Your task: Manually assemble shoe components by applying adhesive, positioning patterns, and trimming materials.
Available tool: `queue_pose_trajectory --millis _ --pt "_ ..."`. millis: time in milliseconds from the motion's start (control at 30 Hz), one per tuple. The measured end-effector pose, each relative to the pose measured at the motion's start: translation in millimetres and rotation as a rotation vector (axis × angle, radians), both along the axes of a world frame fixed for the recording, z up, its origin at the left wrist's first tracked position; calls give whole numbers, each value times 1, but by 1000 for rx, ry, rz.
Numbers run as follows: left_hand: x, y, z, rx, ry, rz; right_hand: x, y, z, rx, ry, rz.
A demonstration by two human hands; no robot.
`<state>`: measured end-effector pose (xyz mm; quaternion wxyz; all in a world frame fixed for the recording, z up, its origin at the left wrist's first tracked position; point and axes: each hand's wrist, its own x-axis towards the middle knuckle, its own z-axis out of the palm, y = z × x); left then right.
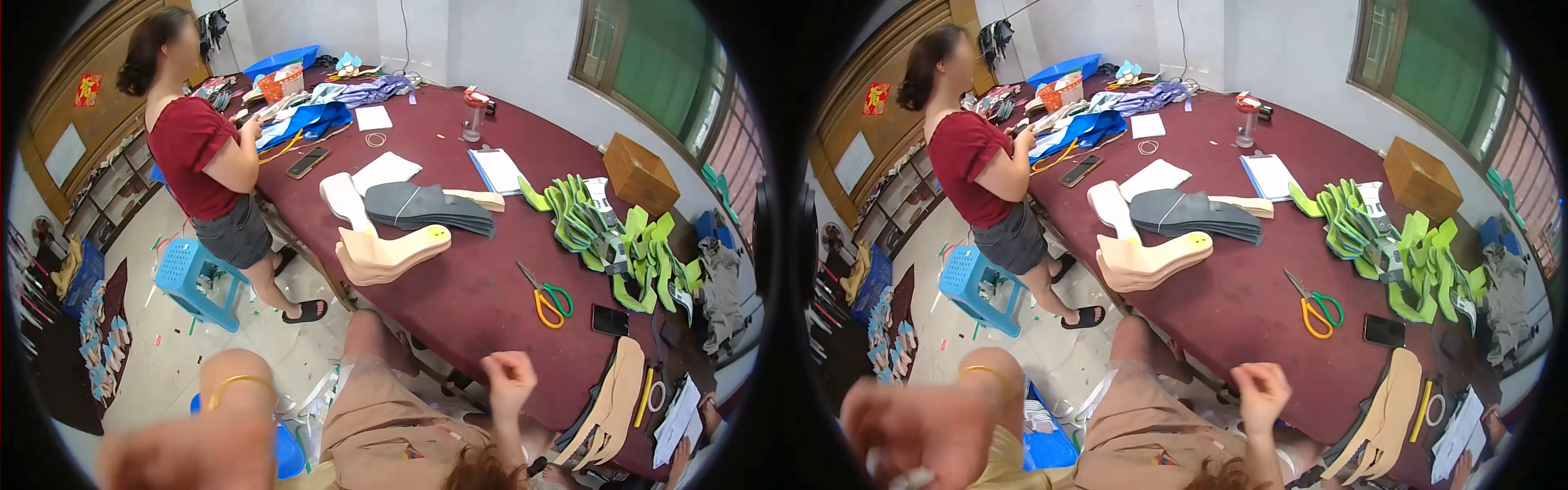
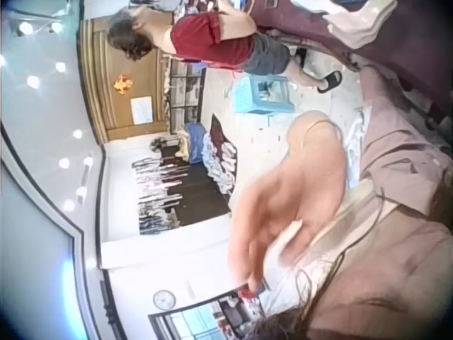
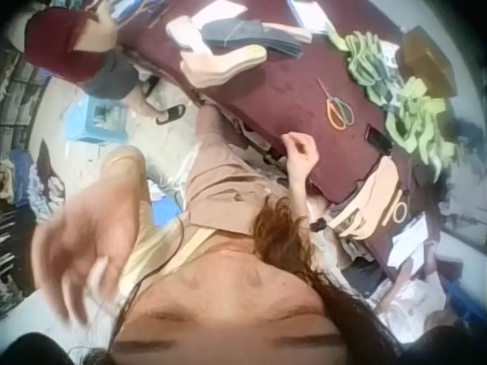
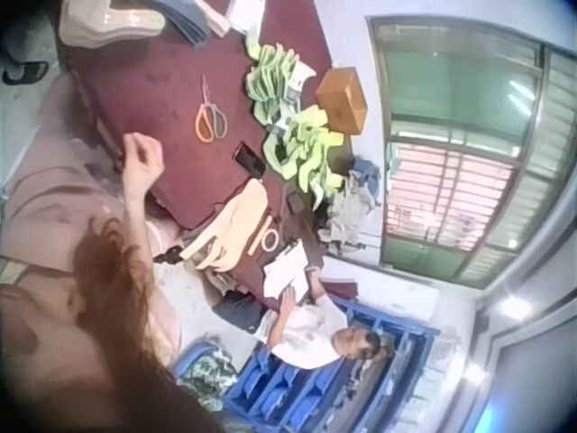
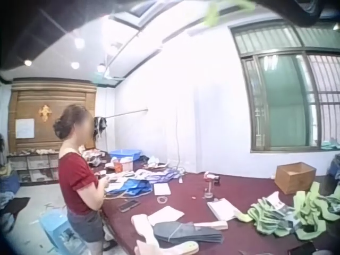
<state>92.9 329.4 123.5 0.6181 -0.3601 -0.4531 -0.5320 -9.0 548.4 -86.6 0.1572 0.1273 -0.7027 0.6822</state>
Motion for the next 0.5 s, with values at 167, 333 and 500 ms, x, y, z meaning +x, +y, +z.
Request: queue_pose_trajectory --millis 167,333,500 --pt "-33 31 4 -235 -554 -199 35 -2 -21 297 -45 203" --pt "-42 38 36 -783 -499 -454 47 19 -11 353 -27 176" --pt "-47 44 70 -946 -416 -599 52 46 -25 326 -46 17"
